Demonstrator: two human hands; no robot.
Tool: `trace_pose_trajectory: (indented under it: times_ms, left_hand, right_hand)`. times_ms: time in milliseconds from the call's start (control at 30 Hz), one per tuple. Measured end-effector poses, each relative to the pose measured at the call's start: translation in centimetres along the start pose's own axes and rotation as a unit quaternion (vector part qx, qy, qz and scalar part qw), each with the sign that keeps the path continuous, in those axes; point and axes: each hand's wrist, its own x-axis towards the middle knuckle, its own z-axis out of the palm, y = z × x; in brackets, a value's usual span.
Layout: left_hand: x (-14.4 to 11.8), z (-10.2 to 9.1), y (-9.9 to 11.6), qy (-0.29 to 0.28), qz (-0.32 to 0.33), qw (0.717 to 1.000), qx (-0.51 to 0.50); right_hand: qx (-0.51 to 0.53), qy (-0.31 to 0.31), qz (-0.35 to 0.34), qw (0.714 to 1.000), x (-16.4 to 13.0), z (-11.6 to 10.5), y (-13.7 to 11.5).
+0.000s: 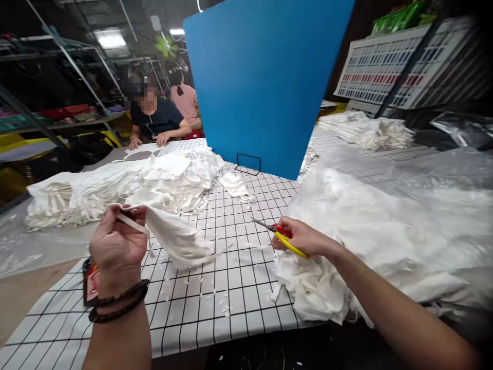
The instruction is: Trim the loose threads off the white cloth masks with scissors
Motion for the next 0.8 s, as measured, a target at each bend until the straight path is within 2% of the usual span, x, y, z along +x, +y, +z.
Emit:
trace_pose_trajectory:
  times_ms: [100,167,233,267,333,433,500,567,667,800]
  left_hand:
    - [0.2,-0.9,-0.7,0.034,-0.069,0.996,0.040]
    - [-0.2,-0.9,-1.4,0.029,-0.105,0.993,0.053]
    - [-0.9,0.1,-1.7,0.007,-0.120,0.991,0.056]
    - [-1.4,1.0,-1.6,-0.010,-0.116,0.992,0.057]
    - [-2.3,3.3,-0.8,-0.056,-0.092,0.993,0.055]
    - [-3.3,7.7,1.0,-0.141,-0.042,0.988,0.057]
    - [-3.7,10.5,2.1,-0.178,-0.015,0.982,0.058]
    - [-3.9,12.9,2.7,-0.191,-0.006,0.980,0.053]
    - [-3.9,15.4,3.0,-0.200,-0.012,0.979,0.037]
    - [-3.6,16.6,3.0,-0.223,-0.011,0.974,0.043]
  right_hand:
    - [-0.046,-0.037,0.015,0.998,-0.2,1.0,-0.1]
    - [-0.101,-0.002,0.014,0.995,-0.4,1.6,-0.4]
    - [-0.116,0.042,0.007,0.992,-0.4,2.4,-0.7]
    - [-0.087,0.058,0.003,0.995,-0.2,3.0,-0.9]
    - [0.036,0.069,-0.001,0.997,0.2,4.5,-1.3]
    - [0.220,0.065,-0.012,0.973,1.4,7.1,-2.1]
    - [0.277,0.051,-0.027,0.959,2.2,8.5,-2.7]
    - [0.316,0.036,-0.052,0.947,2.8,9.3,-3.4]
    - [0.357,0.040,-0.093,0.929,3.4,9.3,-4.4]
    - [0.367,0.072,-0.120,0.920,3.6,7.6,-5.3]
